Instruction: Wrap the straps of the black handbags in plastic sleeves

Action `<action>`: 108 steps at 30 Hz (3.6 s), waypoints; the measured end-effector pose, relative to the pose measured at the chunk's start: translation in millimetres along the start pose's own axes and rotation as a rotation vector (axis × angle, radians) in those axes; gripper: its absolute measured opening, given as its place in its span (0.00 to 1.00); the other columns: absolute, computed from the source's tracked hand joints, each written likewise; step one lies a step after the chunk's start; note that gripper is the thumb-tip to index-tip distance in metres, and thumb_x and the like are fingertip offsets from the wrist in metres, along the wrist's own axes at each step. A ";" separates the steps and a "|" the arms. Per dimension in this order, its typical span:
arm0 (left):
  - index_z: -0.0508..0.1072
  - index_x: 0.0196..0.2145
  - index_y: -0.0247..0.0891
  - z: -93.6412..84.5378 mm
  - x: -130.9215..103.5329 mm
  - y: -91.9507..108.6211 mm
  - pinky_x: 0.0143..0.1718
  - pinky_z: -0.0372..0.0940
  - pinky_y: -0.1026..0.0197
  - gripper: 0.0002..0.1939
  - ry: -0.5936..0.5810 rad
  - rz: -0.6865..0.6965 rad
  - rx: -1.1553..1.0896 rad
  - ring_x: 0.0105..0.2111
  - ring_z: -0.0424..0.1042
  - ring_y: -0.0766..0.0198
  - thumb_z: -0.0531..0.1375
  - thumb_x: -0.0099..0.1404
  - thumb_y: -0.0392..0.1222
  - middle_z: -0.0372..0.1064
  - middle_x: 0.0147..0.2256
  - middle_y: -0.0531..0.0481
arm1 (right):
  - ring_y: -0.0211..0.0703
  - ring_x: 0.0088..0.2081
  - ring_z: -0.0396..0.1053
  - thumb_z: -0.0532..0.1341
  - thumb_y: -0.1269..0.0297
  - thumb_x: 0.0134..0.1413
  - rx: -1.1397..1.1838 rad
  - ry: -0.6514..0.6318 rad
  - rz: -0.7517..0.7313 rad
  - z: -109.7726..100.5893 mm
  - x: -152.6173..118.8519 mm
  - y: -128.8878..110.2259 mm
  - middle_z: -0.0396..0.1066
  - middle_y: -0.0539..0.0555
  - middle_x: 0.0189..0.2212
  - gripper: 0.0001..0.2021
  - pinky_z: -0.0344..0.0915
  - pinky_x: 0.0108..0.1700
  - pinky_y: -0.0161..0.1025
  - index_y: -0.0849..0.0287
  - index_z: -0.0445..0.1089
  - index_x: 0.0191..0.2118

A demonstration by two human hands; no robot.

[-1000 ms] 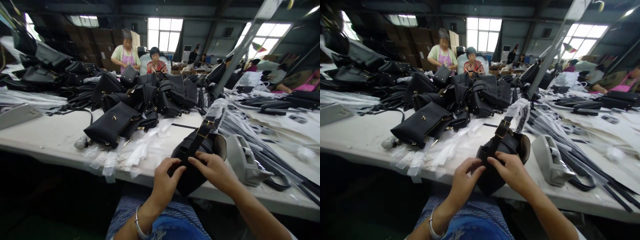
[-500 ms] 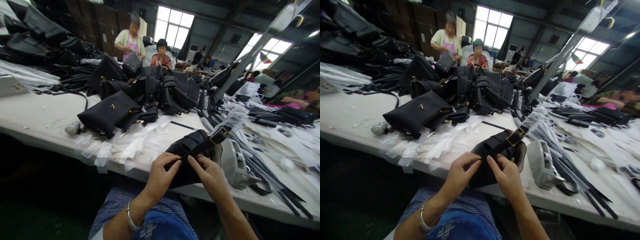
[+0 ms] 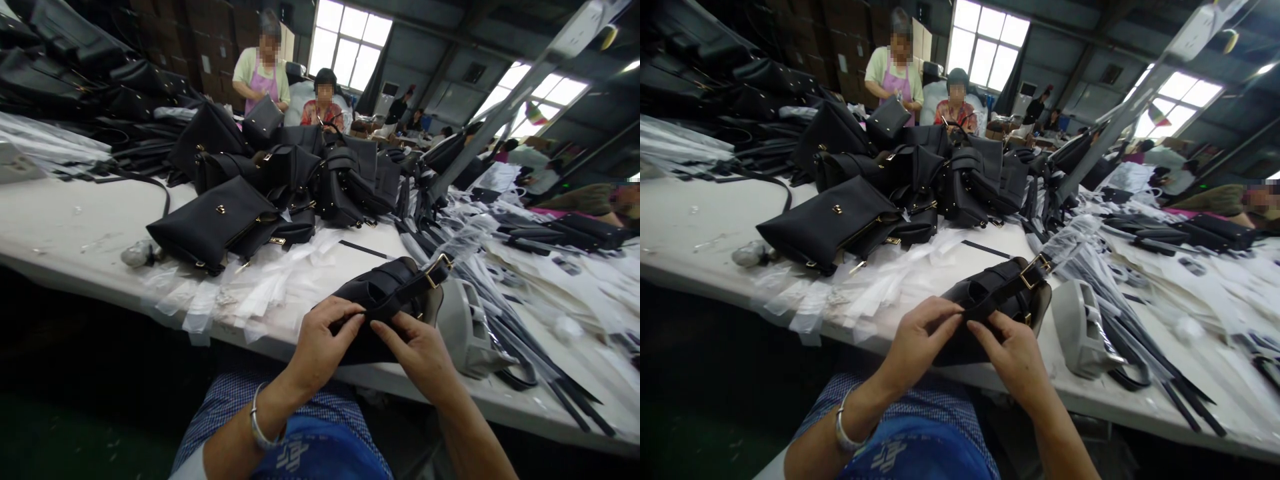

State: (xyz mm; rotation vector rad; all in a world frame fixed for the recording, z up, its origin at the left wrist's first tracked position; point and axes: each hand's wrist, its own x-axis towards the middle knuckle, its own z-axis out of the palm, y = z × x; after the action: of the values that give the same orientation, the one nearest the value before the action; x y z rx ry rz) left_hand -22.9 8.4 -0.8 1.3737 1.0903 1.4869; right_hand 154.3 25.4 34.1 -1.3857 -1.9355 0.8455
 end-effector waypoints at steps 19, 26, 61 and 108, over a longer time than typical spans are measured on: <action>0.81 0.37 0.42 -5.8 11.7 -6.2 0.42 0.68 0.61 0.05 -0.023 -0.025 -0.006 0.41 0.75 0.59 0.65 0.62 0.36 0.76 0.39 0.48 | 0.56 0.44 0.76 0.64 0.53 0.58 0.038 0.088 0.062 11.7 0.1 -3.5 0.79 0.55 0.43 0.18 0.73 0.45 0.44 0.58 0.77 0.49; 0.82 0.38 0.43 -17.0 18.5 -4.9 0.46 0.67 0.61 0.07 -0.150 -0.005 0.043 0.40 0.76 0.60 0.65 0.63 0.36 0.79 0.39 0.50 | 0.56 0.41 0.77 0.64 0.53 0.57 0.070 0.074 0.101 13.3 -1.0 -3.3 0.80 0.55 0.39 0.17 0.74 0.42 0.43 0.59 0.77 0.46; 0.74 0.39 0.37 -10.9 21.4 -16.5 0.40 0.68 0.63 0.06 -0.230 -0.165 0.021 0.37 0.74 0.62 0.62 0.62 0.36 0.74 0.36 0.49 | 0.51 0.44 0.75 0.61 0.59 0.61 0.025 0.071 0.031 16.8 2.4 3.9 0.79 0.56 0.42 0.14 0.70 0.45 0.40 0.59 0.74 0.48; 0.80 0.34 0.32 36.7 100.0 119.0 0.40 0.66 0.58 0.21 -0.537 0.002 0.226 0.35 0.73 0.56 0.58 0.68 0.55 0.76 0.31 0.46 | 0.43 0.29 0.69 0.62 0.46 0.60 0.672 0.448 -0.056 1.9 12.4 -27.6 0.74 0.52 0.27 0.21 0.62 0.29 0.34 0.61 0.77 0.33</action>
State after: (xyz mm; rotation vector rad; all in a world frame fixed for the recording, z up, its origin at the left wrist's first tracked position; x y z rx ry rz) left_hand 5.4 71.6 143.2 1.7957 0.9212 0.9246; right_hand 133.7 30.0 55.9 -0.9929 -1.1862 0.9433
